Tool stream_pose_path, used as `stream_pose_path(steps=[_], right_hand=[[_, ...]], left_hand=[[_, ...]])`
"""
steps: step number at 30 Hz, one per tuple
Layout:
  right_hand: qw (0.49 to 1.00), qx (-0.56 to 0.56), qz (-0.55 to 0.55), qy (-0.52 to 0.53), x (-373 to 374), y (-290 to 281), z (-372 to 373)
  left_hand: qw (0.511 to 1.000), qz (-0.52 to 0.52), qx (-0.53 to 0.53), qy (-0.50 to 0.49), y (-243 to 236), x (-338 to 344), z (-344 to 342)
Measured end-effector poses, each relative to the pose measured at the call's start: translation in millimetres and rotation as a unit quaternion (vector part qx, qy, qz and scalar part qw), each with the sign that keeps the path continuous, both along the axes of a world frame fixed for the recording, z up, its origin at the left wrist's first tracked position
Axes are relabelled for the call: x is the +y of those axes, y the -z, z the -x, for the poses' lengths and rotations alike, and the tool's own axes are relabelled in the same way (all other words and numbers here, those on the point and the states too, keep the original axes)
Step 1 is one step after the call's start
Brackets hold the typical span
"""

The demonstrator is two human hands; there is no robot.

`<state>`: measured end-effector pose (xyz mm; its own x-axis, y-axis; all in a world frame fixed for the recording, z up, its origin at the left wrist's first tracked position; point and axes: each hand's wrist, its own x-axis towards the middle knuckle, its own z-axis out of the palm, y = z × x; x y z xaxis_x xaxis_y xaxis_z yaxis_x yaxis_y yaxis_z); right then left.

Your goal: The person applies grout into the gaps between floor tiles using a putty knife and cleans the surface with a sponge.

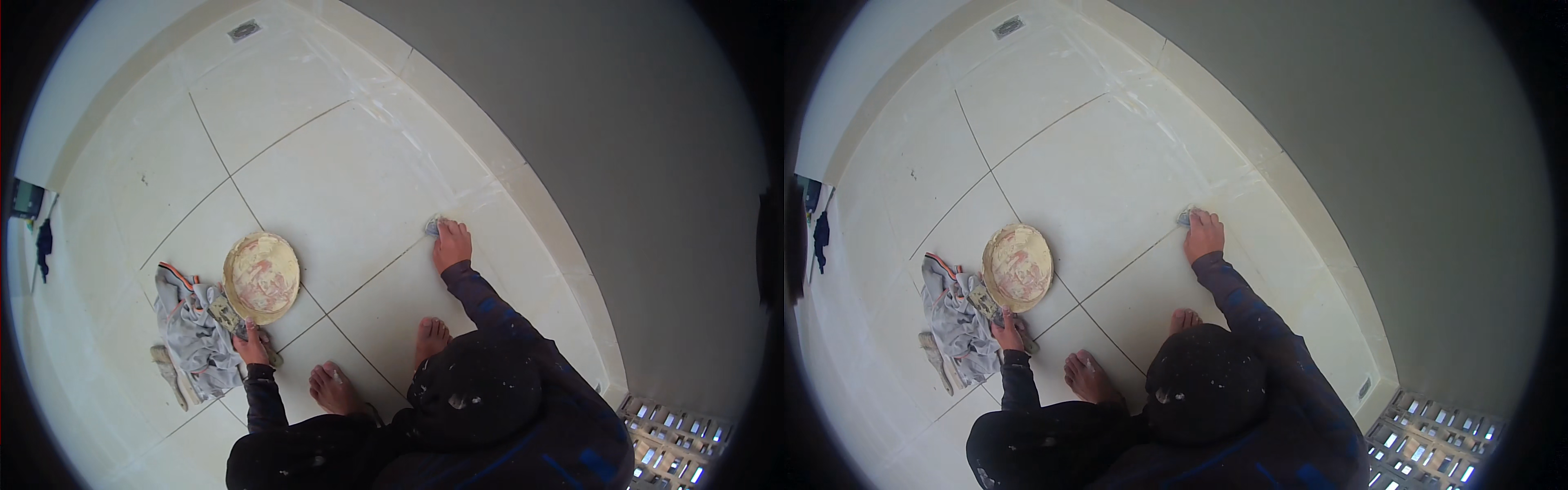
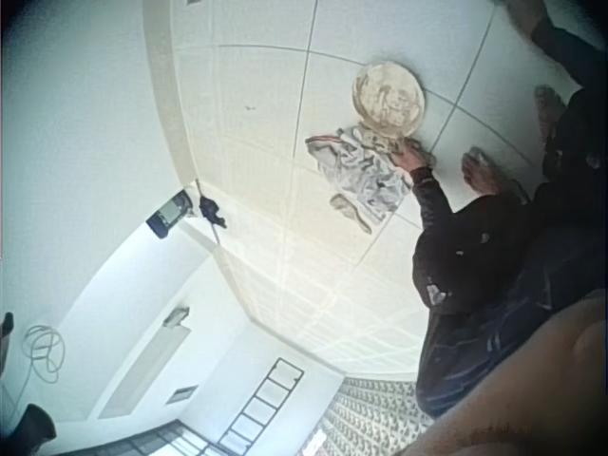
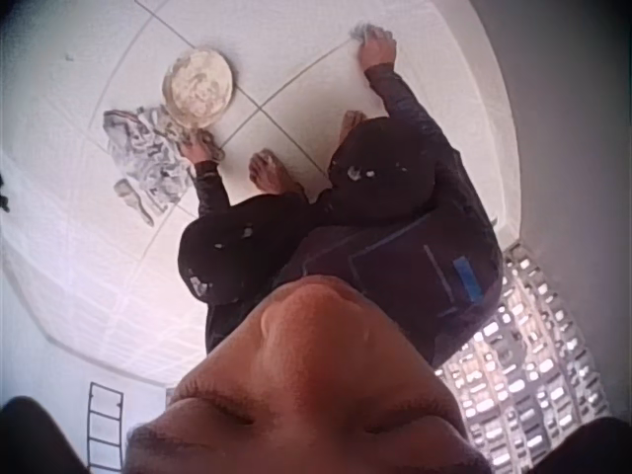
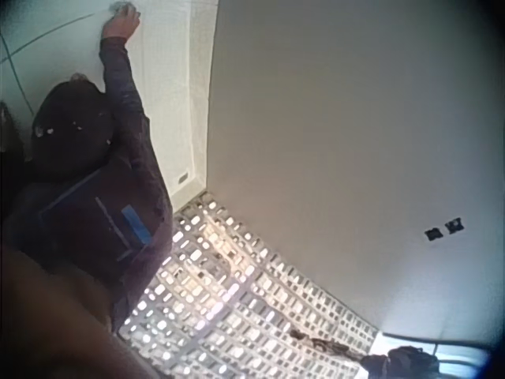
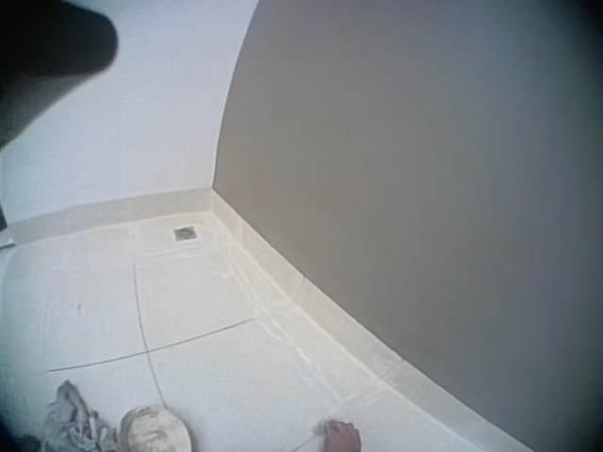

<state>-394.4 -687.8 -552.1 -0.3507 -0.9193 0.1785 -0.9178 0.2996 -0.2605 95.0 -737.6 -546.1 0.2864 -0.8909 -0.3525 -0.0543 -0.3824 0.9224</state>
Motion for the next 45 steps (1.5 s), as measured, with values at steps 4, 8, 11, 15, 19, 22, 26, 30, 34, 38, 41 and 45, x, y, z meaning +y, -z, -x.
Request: stream_pose_path(steps=[4,8,11,15,19,22,26,30,34,38,41,45], right_hand=[[0.979,-0.157,-0.017,-0.13,24.4,-19.5,-104.5],[0.945,-0.291,-0.07,-0.134,42.4,-35.7,-88.9],[0.986,-0.147,0.019,0.071,3.8,-36.9,-1.0],[0.975,-0.001,-0.11,0.194,-16.2,-14.9,66.9],[0.997,-0.001,-0.018,-0.079,7.0,-7.6,-40.1],[0.976,-0.092,-0.026,-0.193,27.7,-17.0,-140.0],[0.926,-0.261,-0.069,-0.262,37.4,-42.3,-149.1],[0.96,-0.201,0.004,-0.197,20.4,-44.1,-87.5],[0.936,-0.075,0.02,-0.343,16.0,-10.5,-52.9],[0.903,-0.014,-0.019,-0.429,0.3,-13.9,-29.6],[0.886,0.003,-0.043,-0.462,-13.2,-17.4,-23.4],[0.929,-0.004,-0.03,-0.37,-29.7,-19.0,-25.1]], left_hand=[[1.0,-0.009,0.002,-0.009,14.4,7.1,-17.7],[1.0,0.003,0.0,0.001,1.0,3.5,-0.8],[1.0,-0.016,-0.014,-0.007,0.2,-0.4,-7.1],[1.0,-0.014,-0.006,0.016,8.7,2.6,-10.3],[1.0,-0.015,-0.019,-0.001,2.8,3.3,-4.8],[0.999,-0.053,-0.001,0.007,10.5,4.9,-14.6],[0.999,-0.019,-0.026,0.015,1.9,-1.3,-7.9],[0.998,-0.047,-0.029,0.01,-1.5,0.8,-5.4],[0.999,-0.029,0.013,-0.002,4.3,1.1,-8.3],[0.999,-0.038,-0.022,-0.003,1.6,3.7,-6.8],[0.999,-0.047,-0.001,0.001,-7.2,4.7,-5.5],[0.998,-0.062,0.007,-0.007,-4.0,1.2,-5.3]])
